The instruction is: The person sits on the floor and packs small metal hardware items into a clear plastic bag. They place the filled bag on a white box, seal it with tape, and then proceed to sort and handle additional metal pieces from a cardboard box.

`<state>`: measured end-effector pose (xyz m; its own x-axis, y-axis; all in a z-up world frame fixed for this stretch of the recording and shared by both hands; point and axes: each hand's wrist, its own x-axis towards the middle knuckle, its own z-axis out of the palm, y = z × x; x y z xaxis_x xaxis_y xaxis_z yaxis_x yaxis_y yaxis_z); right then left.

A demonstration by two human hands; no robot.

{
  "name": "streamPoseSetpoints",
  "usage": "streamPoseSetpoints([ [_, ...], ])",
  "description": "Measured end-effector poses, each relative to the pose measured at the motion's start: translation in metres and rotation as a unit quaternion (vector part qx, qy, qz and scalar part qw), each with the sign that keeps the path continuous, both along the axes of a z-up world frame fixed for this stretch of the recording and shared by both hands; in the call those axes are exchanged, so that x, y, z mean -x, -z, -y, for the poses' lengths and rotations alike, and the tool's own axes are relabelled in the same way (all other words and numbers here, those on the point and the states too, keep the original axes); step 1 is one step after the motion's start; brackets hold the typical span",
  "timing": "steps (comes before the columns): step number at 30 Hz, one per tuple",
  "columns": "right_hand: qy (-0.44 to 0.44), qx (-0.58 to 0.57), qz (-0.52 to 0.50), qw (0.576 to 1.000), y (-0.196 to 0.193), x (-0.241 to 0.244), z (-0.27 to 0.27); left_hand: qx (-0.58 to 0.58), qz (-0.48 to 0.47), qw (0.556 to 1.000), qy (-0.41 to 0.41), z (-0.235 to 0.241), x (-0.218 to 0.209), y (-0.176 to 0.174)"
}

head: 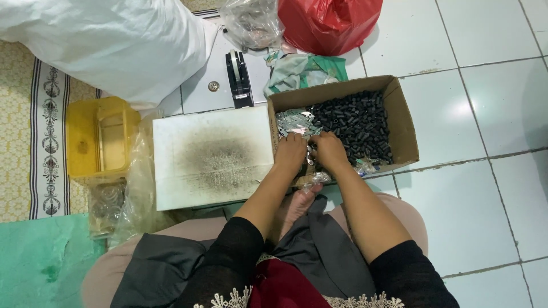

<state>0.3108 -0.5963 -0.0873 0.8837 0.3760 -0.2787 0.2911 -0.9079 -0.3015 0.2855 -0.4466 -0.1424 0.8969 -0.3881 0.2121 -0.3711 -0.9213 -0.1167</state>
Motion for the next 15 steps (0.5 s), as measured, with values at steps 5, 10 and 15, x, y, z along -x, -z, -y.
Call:
streamPoseSetpoints([
  [5, -0.011, 0.009, 0.019, 1.0, -0.009, 0.004, -0.005, -0.033, -0.034, 0.999, -0.008, 0.001, 0.006, -0.023],
  [10, -0.015, 0.01, 0.022, 1.0, -0.005, 0.005, -0.007, 0.008, 0.01, 1.0, -0.014, 0.001, -0.002, 0.021],
  [15, -0.037, 0.001, 0.028, 0.999, 0.036, -0.005, 0.0, -0.006, 0.01, 1.0, 0.005, -0.001, -0.004, 0.025],
])
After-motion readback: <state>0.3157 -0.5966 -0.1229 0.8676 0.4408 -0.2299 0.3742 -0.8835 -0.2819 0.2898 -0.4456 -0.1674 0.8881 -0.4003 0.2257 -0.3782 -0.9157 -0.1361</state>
